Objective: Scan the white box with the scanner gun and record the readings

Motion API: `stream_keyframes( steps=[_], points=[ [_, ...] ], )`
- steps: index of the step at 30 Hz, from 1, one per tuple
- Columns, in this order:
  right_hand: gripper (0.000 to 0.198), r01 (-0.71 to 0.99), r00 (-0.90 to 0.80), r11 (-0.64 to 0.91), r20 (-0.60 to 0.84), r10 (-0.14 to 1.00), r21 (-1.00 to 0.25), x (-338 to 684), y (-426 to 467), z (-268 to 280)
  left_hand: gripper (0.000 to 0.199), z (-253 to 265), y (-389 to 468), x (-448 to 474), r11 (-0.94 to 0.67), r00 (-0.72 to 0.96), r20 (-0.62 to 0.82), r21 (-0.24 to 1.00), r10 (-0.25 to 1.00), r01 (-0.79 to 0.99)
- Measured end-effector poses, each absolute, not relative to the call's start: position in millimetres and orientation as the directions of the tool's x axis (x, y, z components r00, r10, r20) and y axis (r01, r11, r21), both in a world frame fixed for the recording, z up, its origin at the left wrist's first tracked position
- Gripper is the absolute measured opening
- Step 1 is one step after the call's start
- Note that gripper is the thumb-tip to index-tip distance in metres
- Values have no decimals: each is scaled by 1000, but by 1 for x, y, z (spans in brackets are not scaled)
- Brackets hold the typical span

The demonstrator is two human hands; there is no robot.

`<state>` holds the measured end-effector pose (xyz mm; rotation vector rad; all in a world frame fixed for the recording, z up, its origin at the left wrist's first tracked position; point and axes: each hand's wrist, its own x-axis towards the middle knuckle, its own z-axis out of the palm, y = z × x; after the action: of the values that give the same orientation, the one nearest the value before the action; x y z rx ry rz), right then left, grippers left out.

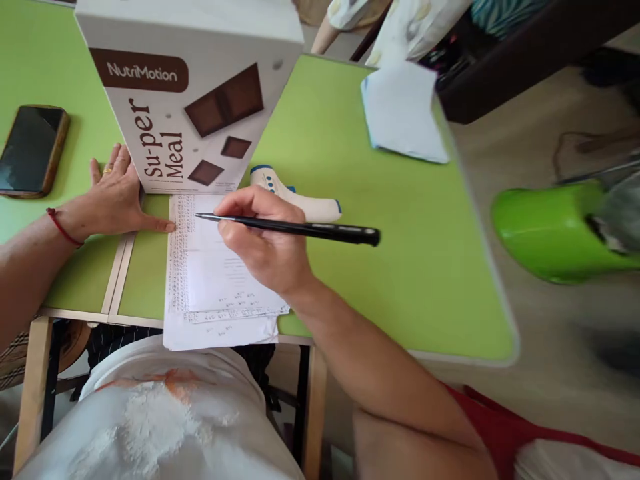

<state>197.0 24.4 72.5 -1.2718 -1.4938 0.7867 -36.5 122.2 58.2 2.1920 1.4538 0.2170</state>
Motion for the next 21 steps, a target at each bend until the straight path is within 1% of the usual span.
stream_keyframes(
  steps=[4, 8, 10, 12, 13, 16, 17, 19, 21],
  points=[
    [7, 350, 21, 193, 213, 977, -917, 186, 31, 55, 147, 53, 123, -35, -297, 415, -81, 577, 906, 761],
    [13, 409, 46, 186, 224, 974, -893, 185, 33, 41, 140, 46, 128, -38, -244, 395, -58, 702, 917, 670],
    [15, 451, 61, 185, 236, 970, -873, 187, 32, 38, 136, 43, 130, -38, -261, 406, -25, 729, 914, 633],
    [17, 489, 62, 199, 261, 963, -849, 187, 31, 38, 137, 44, 128, -36, -294, 420, -1, 713, 907, 637],
    [18, 497, 53, 216, 277, 959, -840, 188, 31, 39, 141, 46, 126, -34, -298, 420, -10, 688, 908, 662],
    [19, 480, 16, 276, 323, 946, -833, 188, 30, 41, 156, 55, 119, -28, -262, 386, -97, 582, 917, 770],
    [20, 474, 10, 284, 328, 945, -833, 189, 30, 42, 160, 56, 117, -26, -252, 377, -115, 564, 919, 786],
    [21, 491, 13, 269, 315, 949, -829, 191, 31, 41, 160, 56, 116, -26, -253, 382, -99, 594, 919, 763],
    [22, 523, 16, 244, 296, 955, -816, 194, 30, 39, 154, 52, 119, -29, -278, 404, -42, 662, 914, 697]
  ],
)
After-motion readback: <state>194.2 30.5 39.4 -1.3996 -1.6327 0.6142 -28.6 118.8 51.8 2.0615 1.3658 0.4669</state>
